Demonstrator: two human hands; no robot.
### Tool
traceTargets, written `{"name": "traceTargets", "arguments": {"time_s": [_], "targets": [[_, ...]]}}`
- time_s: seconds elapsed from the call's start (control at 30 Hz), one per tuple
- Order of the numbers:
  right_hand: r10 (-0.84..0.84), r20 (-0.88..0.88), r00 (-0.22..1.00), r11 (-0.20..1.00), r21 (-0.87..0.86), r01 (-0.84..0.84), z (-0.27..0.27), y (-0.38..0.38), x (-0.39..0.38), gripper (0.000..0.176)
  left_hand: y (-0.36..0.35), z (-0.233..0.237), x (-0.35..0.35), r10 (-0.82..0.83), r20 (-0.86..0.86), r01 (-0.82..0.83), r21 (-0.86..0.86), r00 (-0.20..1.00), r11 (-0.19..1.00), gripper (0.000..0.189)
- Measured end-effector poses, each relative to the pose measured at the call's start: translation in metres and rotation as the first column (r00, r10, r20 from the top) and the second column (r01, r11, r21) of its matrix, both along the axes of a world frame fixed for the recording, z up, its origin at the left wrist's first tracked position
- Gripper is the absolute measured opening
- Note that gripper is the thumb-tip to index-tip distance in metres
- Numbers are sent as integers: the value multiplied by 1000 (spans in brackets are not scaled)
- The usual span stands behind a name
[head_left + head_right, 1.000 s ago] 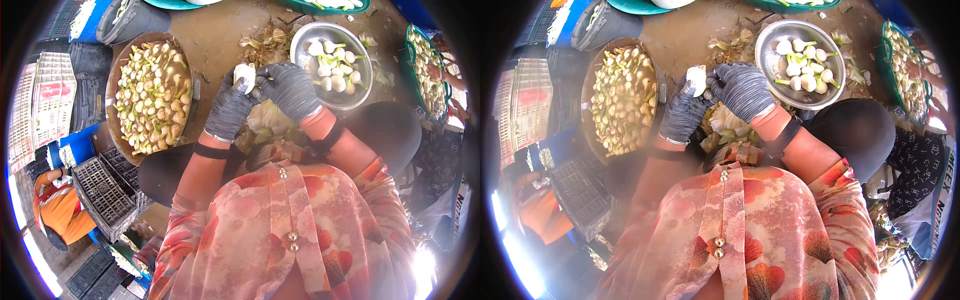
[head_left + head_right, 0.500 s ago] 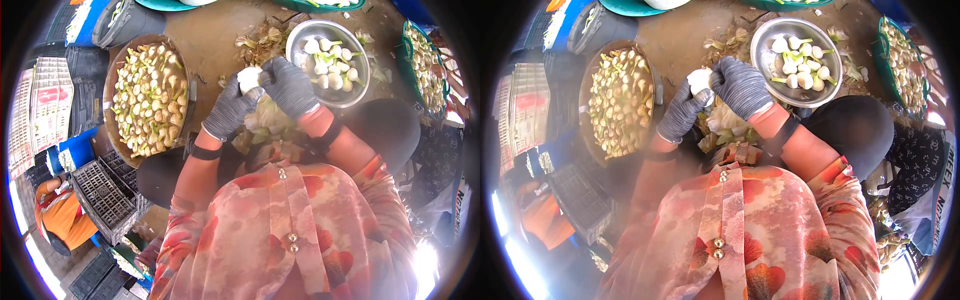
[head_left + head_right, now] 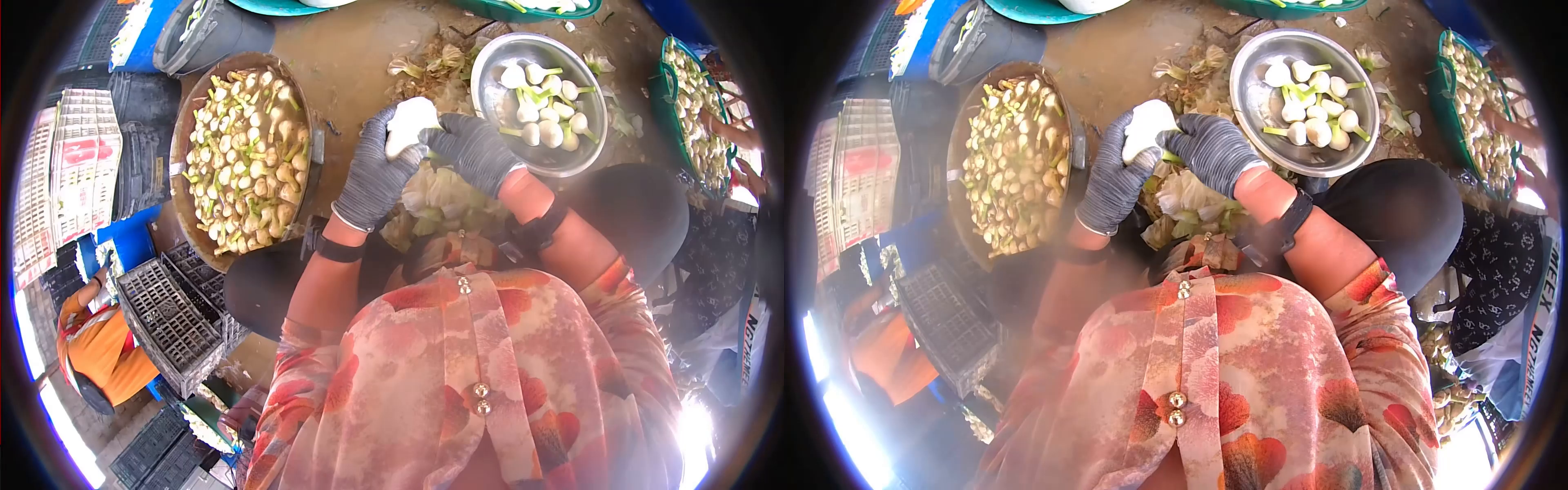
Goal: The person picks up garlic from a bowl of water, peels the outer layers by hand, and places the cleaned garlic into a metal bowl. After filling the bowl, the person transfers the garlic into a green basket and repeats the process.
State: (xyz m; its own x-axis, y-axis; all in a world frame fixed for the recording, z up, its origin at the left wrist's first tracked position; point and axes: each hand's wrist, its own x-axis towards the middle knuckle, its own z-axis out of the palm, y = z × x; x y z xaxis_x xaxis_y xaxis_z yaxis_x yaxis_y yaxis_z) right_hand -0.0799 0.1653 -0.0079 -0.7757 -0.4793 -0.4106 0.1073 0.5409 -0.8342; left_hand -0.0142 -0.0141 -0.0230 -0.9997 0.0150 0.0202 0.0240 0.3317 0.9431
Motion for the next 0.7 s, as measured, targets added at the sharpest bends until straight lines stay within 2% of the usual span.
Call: {"name": "traceTargets", "arguments": {"time_s": [0.03, 0.07, 0.13, 0.17, 0.2, 0.23, 0.27, 0.3, 0.33, 0.37, 0.4, 0.43, 0.47, 0.53, 0.63, 0.67, 0.7], "targets": [[-13, 46, 999, 1000, 9, 13, 3, -1, -1, 57, 1, -1, 0, 11, -28, -12, -57, 1000, 998, 57], [-45, 103, 994, 997, -57, 51, -4, -1, -1, 54, 3, -3, -1, 57, -20, -56, 40, 998, 998, 55], [49, 60, 997, 982, -183, -37, -28, 5, -8, 50, 7, -8, -1, 151, 15, -151, 229, 988, 962, 49], [-4, 344, 939, 942, -314, 119, -44, 5, -10, 46, 5, -16, -1, 181, 88, -201, 438, 980, 876, 43], [-50, 601, 798, 875, -359, 326, -51, 1, -11, 43, 4, -23, -4, 193, 164, -253, 620, 967, 742, 37], [-18, 564, 825, 909, -334, 248, -55, 5, -11, 42, 2, -29, -10, 140, 258, -294, 847, 956, 443, 23], [24, 525, 851, 937, -309, 164, -42, 5, -10, 41, 3, -30, -16, 88, 347, -353, 933, 934, 70, 12], [77, 481, 873, 956, -284, 72, -36, 3, -11, 41, 1, -38, -21, 162, 310, -350, 812, 937, 468, 10], [454, -95, 886, 885, -70, -461, -49, 1, -9, 31, -3, -52, -24, 227, 254, -332, 531, 940, 780, 8], [627, -610, 485, 765, 364, -531, -62, 0, -7, 25, -8, -68, -25, 272, 191, -301, 139, 943, 944, 9], [675, -552, 490, 730, 403, -552, -60, -3, -2, 26, -8, -90, -29, 336, 354, -476, 462, 873, 748, 7], [719, -487, 497, 693, 444, -568, -58, -6, 4, 27, -6, -108, -36, 315, 513, -602, 683, 798, 413, 6], [803, -417, 425, 588, 440, -679, -60, -9, 7, 25, -10, -110, -49, 344, 560, -572, 302, 754, 763, 5], [930, -270, 248, 344, 409, -845, -67, -12, 10, 21, -1, -95, -73, 291, 498, -499, 356, 817, 790, 16], [896, -274, 349, 429, 331, -841, -85, -13, 20, 21, 19, -61, -107, 185, 227, -258, 353, 956, 899, 32], [756, 68, 650, 620, 241, -746, -37, -29, 12, 21, 27, -51, -108, 176, 47, -182, 276, 983, 944, 36], [723, 99, 684, 647, 249, -720, -50, -28, 11, 22, 26, -45, -112, 168, -143, -151, 124, 975, 981, 42]]}}
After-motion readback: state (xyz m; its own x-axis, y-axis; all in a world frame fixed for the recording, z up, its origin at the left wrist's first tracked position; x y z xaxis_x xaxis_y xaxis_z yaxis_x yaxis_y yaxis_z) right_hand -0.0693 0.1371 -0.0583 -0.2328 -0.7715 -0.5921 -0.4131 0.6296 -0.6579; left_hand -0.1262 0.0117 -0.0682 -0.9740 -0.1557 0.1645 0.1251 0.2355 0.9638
